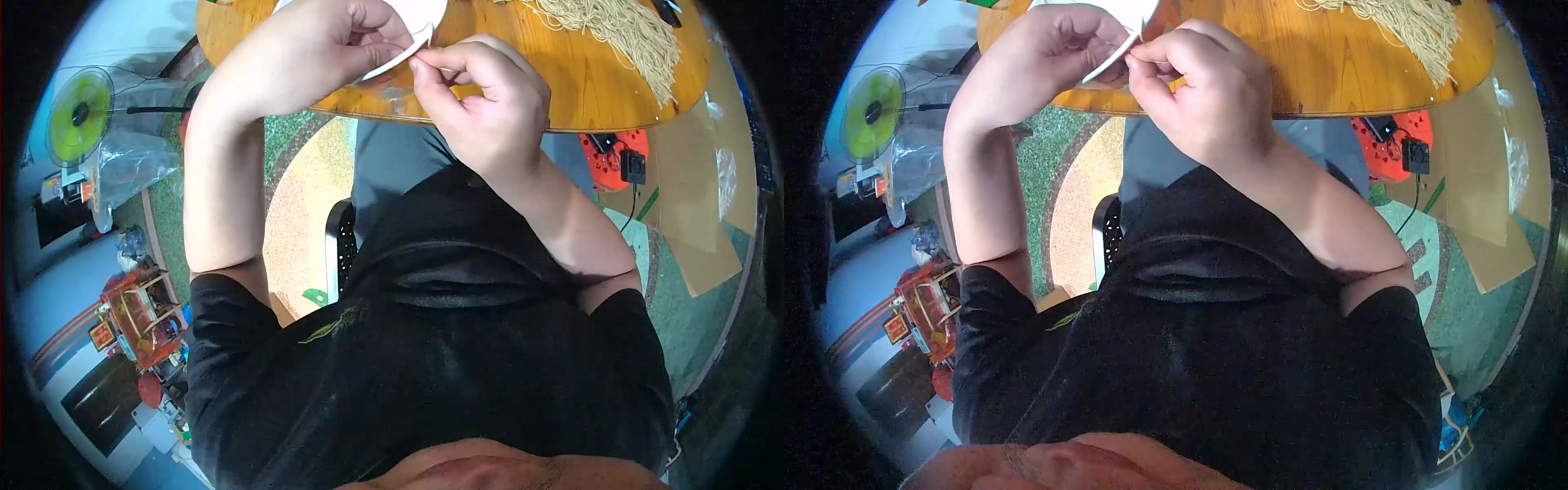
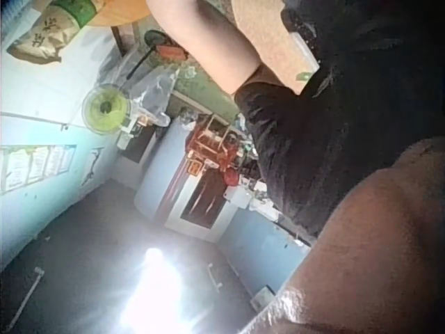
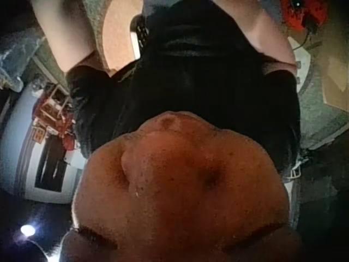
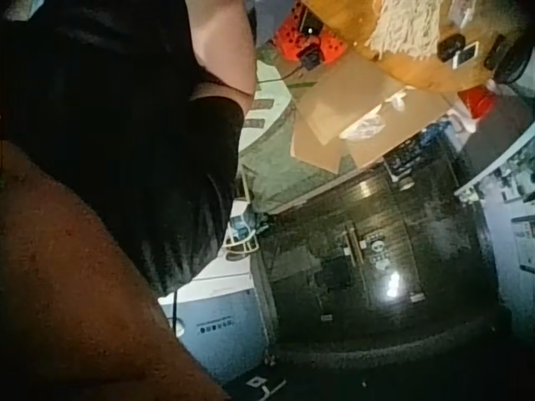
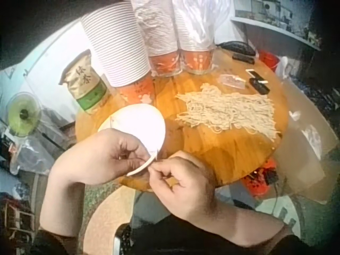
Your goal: Attaching decorative strings to festive paper cups and bagging stacks of cups in a manufacturing workshop.
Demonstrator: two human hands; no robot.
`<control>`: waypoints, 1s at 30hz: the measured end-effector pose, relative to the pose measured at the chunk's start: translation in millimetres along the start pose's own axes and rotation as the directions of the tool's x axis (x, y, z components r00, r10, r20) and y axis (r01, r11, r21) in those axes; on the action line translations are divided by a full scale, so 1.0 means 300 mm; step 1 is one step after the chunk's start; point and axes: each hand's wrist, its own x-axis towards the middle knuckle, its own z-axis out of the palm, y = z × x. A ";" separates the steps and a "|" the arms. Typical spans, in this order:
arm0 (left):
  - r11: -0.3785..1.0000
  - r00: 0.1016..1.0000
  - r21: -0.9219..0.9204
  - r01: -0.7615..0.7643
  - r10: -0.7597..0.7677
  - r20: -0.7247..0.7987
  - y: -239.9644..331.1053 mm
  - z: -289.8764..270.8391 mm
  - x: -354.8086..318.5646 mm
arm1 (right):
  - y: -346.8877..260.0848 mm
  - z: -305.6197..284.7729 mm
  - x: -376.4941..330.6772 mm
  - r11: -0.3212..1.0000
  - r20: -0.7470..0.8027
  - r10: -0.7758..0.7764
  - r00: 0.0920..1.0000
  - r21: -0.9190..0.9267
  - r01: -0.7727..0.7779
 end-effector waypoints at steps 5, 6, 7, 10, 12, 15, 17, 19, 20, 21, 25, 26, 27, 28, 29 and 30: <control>1.000 0.998 -0.013 0.027 -0.028 -0.056 -0.004 0.020 0.002 | 0.009 -0.011 0.008 1.000 -0.007 0.002 1.000 0.010 -0.002; 0.998 0.996 -0.063 0.023 -0.028 -0.084 -0.006 0.025 -0.001 | 0.006 -0.024 0.011 1.000 0.022 0.018 1.000 0.016 -0.018; 0.998 0.996 -0.062 0.022 -0.028 -0.086 -0.009 0.030 -0.005 | 0.004 -0.033 0.014 0.999 0.050 0.031 0.998 0.022 -0.032; 0.992 0.972 -0.070 -0.107 0.090 -0.216 -0.015 0.050 -0.017 | -0.010 0.000 0.004 0.823 -0.035 0.324 0.945 0.503 -0.263; 0.970 0.911 0.042 -0.238 0.238 -0.336 -0.010 0.061 -0.022 | 0.010 -0.021 0.001 0.782 -0.038 0.405 0.913 0.532 -0.325; 0.987 0.960 -0.106 -0.118 0.086 -0.266 -0.010 0.056 -0.031 | -0.020 -0.024 0.051 0.691 -0.022 0.430 0.903 0.652 -0.313; 0.962 0.948 -0.194 -0.191 0.129 -0.290 0.028 0.069 -0.032 | 0.095 0.032 0.065 0.594 -0.057 0.172 0.983 0.802 -0.058; 0.923 0.934 -0.284 -0.261 0.167 -0.315 0.011 0.069 -0.022 | 0.137 0.043 0.070 0.408 -0.142 -0.083 0.986 0.898 0.163; 0.919 0.965 -0.336 -0.208 0.137 -0.224 -0.032 0.056 -0.015 | 0.130 0.029 0.076 0.382 -0.055 -0.084 0.995 0.920 0.083; 0.912 0.986 -0.382 -0.151 0.109 -0.129 -0.055 0.049 -0.014 | 0.122 0.016 0.082 0.356 0.031 -0.087 0.996 0.935 0.002; 0.894 0.990 -0.440 -0.083 0.025 -0.137 -0.046 0.060 -0.017 | 0.052 -0.044 0.115 0.428 0.115 -0.087 0.990 0.901 -0.067; 0.918 0.987 -0.387 -0.091 0.030 -0.160 -0.051 0.062 -0.022 | -0.034 -0.085 0.142 0.489 0.325 0.256 0.910 0.769 -0.412; 0.939 0.983 -0.329 -0.099 0.041 -0.180 -0.049 0.062 -0.025 | -0.084 -0.112 0.159 0.421 0.440 0.577 0.688 0.562 -0.712; 0.939 0.983 -0.328 -0.101 0.044 -0.179 -0.037 0.066 -0.025 | -0.087 -0.114 0.163 0.422 0.437 0.578 0.689 0.562 -0.711; 0.957 0.971 -0.267 -0.115 0.052 -0.233 -0.016 0.072 -0.028 | -0.091 -0.112 0.165 0.435 0.422 0.599 0.681 0.542 -0.719; 0.971 0.956 -0.205 -0.125 0.063 -0.286 -0.004 0.076 -0.031 | -0.093 -0.108 0.167 0.448 0.406 0.619 0.672 0.521 -0.727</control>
